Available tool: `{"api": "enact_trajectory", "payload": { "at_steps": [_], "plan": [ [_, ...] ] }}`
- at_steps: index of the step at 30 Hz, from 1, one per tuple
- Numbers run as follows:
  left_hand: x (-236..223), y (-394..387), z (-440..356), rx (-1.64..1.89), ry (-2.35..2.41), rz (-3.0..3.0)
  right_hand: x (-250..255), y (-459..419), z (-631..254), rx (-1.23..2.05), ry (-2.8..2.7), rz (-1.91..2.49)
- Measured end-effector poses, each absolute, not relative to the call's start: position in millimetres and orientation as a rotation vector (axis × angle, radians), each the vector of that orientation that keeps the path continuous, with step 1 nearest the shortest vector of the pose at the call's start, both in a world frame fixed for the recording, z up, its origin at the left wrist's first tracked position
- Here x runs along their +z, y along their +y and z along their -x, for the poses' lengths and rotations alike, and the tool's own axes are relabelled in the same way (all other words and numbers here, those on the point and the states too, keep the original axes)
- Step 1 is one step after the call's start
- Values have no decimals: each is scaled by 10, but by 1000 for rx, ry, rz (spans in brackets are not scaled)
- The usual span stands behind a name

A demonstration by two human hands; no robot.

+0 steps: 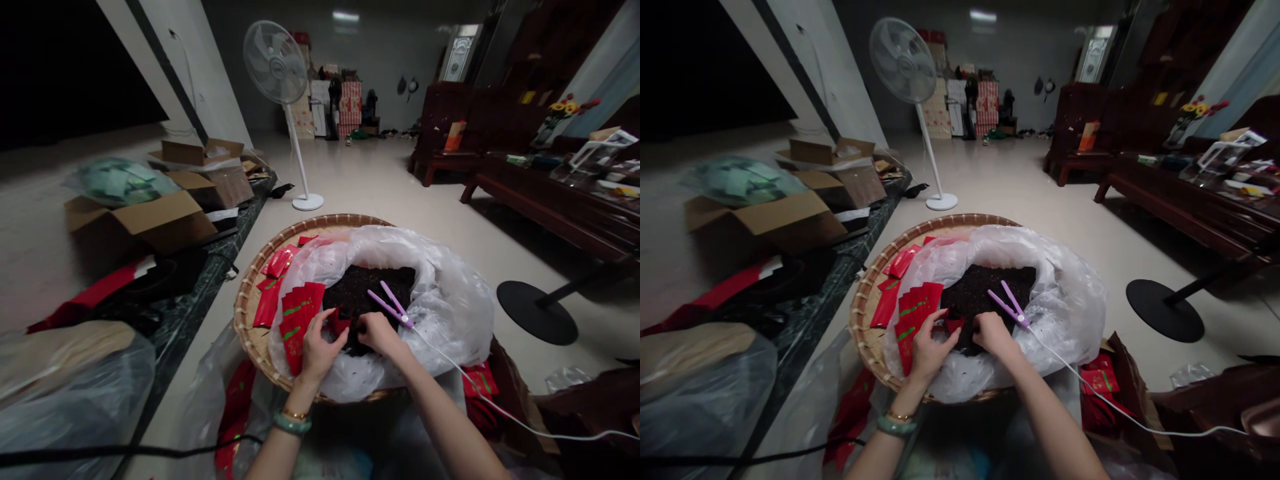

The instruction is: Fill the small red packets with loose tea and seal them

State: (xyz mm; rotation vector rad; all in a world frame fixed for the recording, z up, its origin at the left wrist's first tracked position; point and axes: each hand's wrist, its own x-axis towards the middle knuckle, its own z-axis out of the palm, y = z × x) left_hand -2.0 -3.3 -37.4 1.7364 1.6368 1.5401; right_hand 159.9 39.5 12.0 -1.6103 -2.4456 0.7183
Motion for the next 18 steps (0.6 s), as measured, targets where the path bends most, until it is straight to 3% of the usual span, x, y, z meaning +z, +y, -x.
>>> {"api": "enact_trajectory", "payload": {
  "at_steps": [10,18],
  "plan": [
    [-315,-38,-4,1517,1659,-1798,713,362,-1675,956,-1792,1153],
    [-342,-34,15,1487,1606,-1786,526,243,-1620,701,-2170,1211]
  ]
}}
